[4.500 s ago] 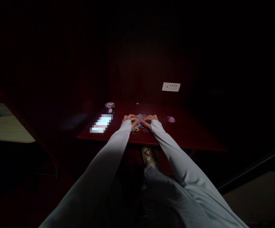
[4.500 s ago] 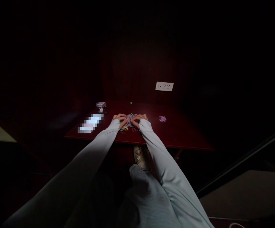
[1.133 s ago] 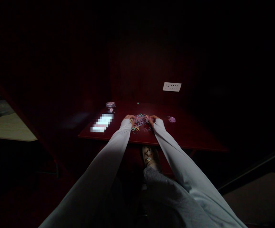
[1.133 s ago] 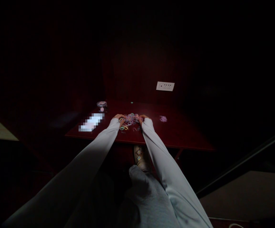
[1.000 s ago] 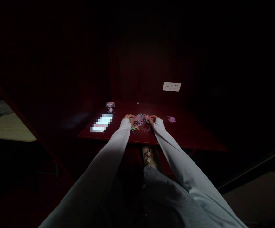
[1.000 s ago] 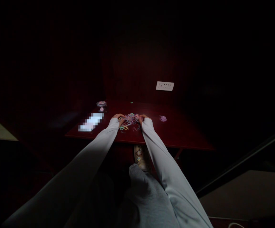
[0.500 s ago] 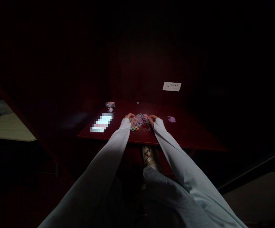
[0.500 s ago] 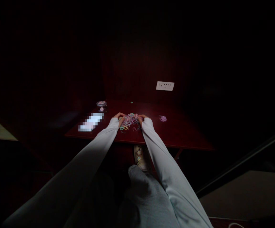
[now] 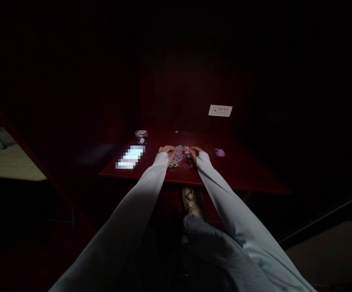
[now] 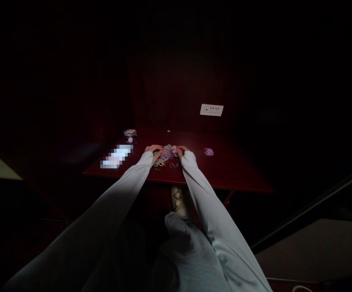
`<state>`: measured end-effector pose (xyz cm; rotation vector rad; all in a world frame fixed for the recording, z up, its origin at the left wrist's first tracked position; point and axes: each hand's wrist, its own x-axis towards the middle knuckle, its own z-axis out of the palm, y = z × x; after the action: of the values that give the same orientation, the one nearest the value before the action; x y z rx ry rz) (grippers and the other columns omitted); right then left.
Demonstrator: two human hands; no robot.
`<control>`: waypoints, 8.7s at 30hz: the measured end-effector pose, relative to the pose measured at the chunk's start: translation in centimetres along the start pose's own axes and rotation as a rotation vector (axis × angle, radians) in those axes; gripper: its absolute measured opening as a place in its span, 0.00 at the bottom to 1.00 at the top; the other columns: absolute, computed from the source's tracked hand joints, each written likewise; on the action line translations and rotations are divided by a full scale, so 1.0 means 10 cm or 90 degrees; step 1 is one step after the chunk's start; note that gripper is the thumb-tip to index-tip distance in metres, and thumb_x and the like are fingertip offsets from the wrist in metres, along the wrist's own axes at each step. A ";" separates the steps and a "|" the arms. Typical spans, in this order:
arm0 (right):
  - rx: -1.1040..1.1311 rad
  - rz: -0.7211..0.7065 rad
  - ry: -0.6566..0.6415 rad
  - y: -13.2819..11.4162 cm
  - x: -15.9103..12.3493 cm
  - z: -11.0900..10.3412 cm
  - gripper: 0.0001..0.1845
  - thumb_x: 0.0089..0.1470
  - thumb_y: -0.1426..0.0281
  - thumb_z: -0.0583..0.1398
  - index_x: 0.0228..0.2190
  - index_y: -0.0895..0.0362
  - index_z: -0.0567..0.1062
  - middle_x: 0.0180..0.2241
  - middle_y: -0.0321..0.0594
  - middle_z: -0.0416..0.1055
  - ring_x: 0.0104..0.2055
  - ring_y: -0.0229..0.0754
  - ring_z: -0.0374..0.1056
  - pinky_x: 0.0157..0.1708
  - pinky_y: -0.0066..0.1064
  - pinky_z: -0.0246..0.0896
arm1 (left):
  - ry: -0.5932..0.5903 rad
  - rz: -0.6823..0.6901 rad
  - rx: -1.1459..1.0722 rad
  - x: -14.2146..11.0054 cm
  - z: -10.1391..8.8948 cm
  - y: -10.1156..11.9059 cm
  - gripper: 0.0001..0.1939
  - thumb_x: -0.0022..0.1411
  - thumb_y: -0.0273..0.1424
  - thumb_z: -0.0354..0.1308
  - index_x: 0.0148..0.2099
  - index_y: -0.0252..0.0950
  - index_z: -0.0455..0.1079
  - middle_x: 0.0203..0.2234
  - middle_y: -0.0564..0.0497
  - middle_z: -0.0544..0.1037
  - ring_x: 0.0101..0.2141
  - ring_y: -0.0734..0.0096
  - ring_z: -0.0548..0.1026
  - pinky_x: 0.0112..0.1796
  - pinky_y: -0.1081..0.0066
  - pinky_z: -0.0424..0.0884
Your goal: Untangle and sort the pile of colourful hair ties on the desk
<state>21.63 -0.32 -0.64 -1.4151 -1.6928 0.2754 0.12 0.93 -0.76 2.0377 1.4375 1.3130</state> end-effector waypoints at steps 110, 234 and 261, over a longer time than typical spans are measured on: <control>-0.345 0.302 0.264 0.63 0.01 -0.99 0.26 0.66 0.54 0.53 0.41 0.58 0.85 0.48 0.58 0.74 0.55 0.65 0.59 0.53 0.56 0.55 | -0.030 -0.064 0.077 -0.11 -0.10 0.16 0.11 0.69 0.32 0.60 0.33 0.42 0.78 0.51 0.53 0.84 0.55 0.55 0.71 0.58 0.51 0.67; -0.052 -0.150 -0.194 -0.24 -0.10 -0.01 0.24 0.53 0.65 0.69 0.53 0.47 0.81 0.55 0.41 0.76 0.58 0.52 0.66 0.62 0.46 0.61 | 0.067 -0.029 -0.009 -0.04 -0.07 0.06 0.10 0.63 0.23 0.56 0.35 0.42 0.76 0.41 0.50 0.81 0.46 0.59 0.73 0.54 0.62 0.69; -0.067 0.083 0.043 -0.03 -0.02 -0.06 0.14 0.58 0.54 0.66 0.34 0.50 0.86 0.35 0.42 0.82 0.51 0.54 0.70 0.59 0.49 0.56 | 0.036 -0.015 0.016 -0.04 -0.06 0.03 0.06 0.57 0.24 0.65 0.35 0.42 0.77 0.41 0.50 0.81 0.44 0.59 0.73 0.51 0.62 0.69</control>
<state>21.85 -0.82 -0.21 -1.5986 -1.5831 0.2105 -0.22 0.30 -0.47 2.0088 1.5044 1.3595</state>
